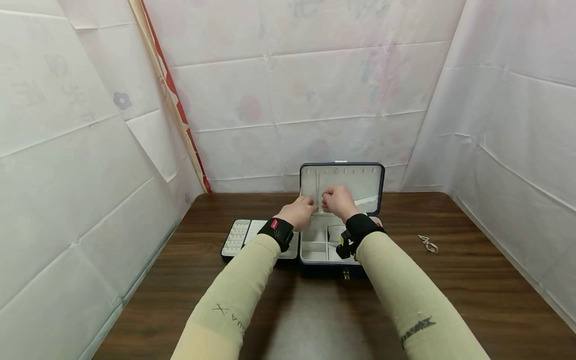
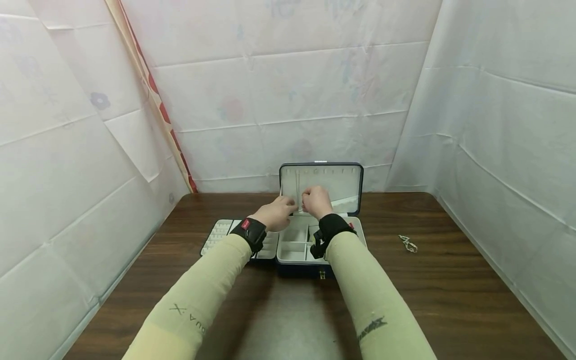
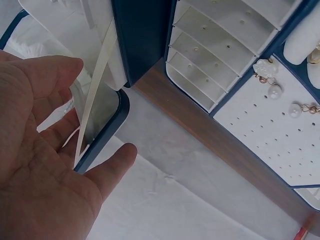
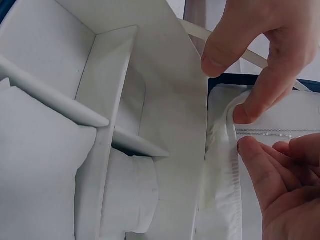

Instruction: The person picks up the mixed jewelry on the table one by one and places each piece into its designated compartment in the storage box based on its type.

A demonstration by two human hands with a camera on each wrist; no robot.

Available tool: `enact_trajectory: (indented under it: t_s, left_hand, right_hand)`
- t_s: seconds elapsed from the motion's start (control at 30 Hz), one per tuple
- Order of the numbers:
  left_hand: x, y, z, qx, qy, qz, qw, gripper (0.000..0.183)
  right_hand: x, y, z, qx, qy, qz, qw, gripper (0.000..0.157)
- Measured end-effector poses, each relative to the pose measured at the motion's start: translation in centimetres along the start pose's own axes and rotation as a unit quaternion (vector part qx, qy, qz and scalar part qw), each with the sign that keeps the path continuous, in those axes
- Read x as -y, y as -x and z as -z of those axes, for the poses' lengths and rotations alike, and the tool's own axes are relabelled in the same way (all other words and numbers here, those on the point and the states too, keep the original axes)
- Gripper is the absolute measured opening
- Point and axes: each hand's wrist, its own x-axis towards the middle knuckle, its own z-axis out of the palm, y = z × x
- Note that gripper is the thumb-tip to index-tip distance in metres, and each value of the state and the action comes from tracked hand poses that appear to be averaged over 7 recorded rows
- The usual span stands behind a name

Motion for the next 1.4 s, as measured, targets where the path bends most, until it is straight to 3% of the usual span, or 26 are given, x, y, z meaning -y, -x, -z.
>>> enact_trajectory:
  t_s: [0.67, 1.0, 1.4]
  left_hand:
    - [0.0, 0.2, -0.2, -0.004, -0.009, -0.008, 0.9999, 0.049]
    - [-0.3, 0.4, -0.3, -0.008, -0.003, -0.013, 0.9999, 0.057]
    - [-0.4, 0.9, -0.1, -0.042, 0.018, -0.025, 0.9987, 0.067]
  right_hand:
    - [-0.8, 0.4, 1.6, 0.023, 0.036, 0.029, 0.999, 0.035]
    - [-1.9, 0.9, 3.5, 0.023, 0.047, 0.035, 0.998, 0.036]
    - [-3.9, 1.2, 6.3, 0.028, 0.061, 0.032, 0.997, 0.038]
